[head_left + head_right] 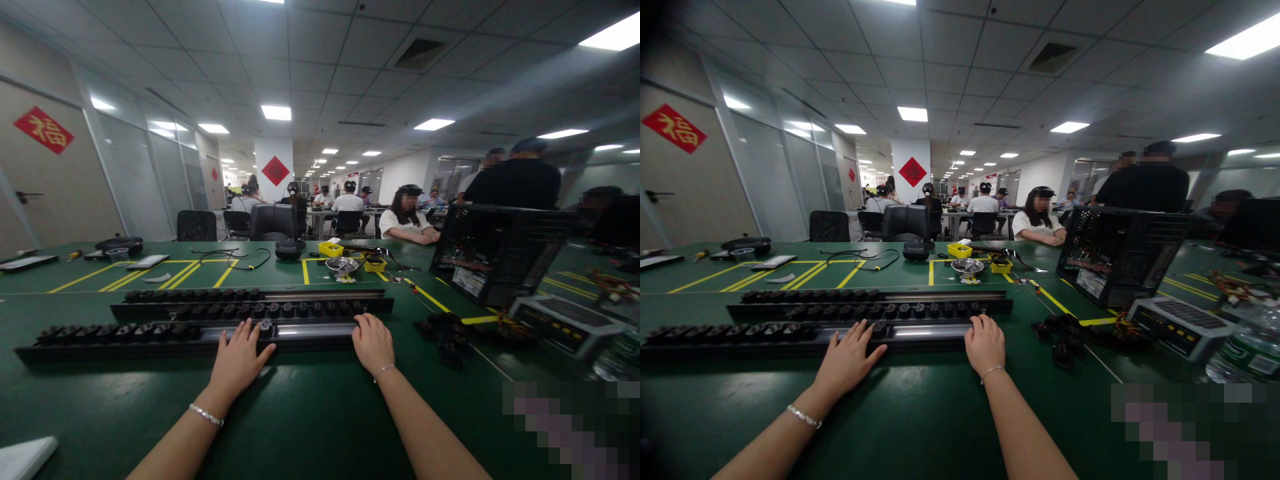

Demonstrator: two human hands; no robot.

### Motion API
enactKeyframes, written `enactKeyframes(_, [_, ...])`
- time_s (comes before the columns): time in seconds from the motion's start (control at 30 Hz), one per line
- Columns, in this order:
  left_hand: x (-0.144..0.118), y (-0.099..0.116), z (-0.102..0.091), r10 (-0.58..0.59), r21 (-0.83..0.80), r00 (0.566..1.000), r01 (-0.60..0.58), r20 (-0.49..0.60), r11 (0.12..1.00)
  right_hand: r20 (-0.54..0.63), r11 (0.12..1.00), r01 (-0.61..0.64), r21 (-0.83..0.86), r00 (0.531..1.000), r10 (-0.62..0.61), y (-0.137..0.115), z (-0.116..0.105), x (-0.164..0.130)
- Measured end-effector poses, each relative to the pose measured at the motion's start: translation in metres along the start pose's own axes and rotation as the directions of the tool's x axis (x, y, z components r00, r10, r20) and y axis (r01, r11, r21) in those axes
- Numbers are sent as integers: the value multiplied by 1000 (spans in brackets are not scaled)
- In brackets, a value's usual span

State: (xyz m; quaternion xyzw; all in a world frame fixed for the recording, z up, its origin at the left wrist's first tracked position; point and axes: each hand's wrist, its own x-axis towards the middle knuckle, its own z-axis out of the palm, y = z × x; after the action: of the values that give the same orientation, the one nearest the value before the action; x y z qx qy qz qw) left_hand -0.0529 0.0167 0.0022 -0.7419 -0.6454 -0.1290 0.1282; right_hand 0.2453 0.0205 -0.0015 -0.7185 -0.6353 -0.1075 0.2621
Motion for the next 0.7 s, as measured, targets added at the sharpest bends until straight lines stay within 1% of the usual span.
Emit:
enactKeyframes(0.3, [0, 6, -2, 5, -14, 1000, -4, 21, 1000, 10, 1000, -8, 7, 1000, 7, 0, 0, 0])
enactKeyframes(0.7, [1, 22, -2, 67, -42, 997, -66, 24, 997, 1, 999, -16, 33, 1000, 16, -2, 0, 0])
